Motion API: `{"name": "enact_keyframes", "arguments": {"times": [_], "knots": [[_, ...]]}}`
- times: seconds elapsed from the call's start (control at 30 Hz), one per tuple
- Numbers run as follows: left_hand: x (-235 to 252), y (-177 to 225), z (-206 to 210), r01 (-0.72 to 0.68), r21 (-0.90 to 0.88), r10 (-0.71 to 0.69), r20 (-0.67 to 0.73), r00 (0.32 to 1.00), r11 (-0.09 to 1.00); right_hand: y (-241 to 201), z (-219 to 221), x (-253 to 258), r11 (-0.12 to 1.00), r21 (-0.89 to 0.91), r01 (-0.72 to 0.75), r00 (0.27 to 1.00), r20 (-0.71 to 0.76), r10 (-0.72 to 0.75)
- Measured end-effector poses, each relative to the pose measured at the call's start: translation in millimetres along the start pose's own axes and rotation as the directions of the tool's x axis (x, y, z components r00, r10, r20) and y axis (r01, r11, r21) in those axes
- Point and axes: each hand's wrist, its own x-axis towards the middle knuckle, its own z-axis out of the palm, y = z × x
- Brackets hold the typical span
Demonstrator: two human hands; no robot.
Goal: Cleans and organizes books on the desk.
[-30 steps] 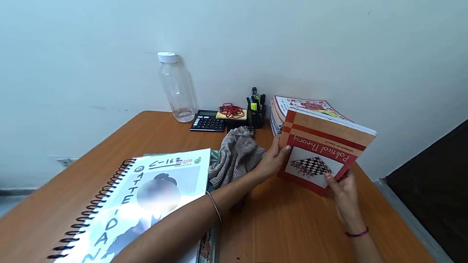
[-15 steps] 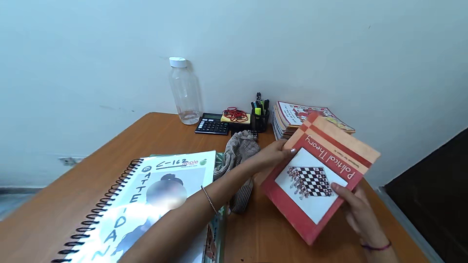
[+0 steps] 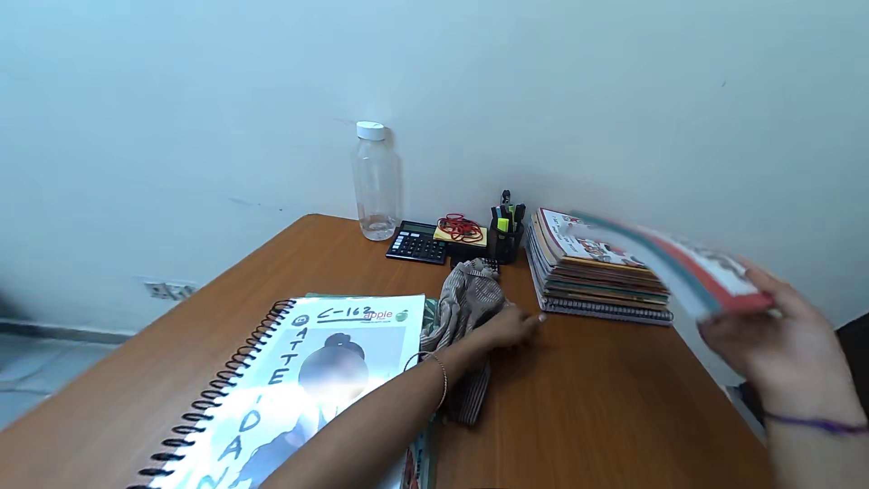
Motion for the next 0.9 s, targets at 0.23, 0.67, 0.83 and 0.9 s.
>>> {"name": "enact_keyframes", "arguments": {"times": [0.23,0.67,0.83,0.9], "knots": [[8.6,-4.6,0.4,-0.123,0.284,0.097,0.102,0.990,0.951,13.5,54.2,94.0,0.988,0.155,-0.003,0.998,-0.069,0.014],[4.6,-0.7,-1.1,-0.126,0.288,0.093,0.125,0.988,0.949,72.0,9.4,135.9,0.830,-0.514,-0.216,0.976,-0.082,0.203],[3.7,-0.9,-0.6,-0.127,0.307,0.093,0.124,0.988,0.943,101.1,-23.9,102.4,0.104,-0.938,0.330,0.891,0.273,-0.364],[3.0,0.5,-0.5,-0.137,0.324,0.102,0.123,0.987,0.936,118.3,-33.8,94.8,-0.221,-0.807,0.548,0.707,0.588,-0.393]]}}
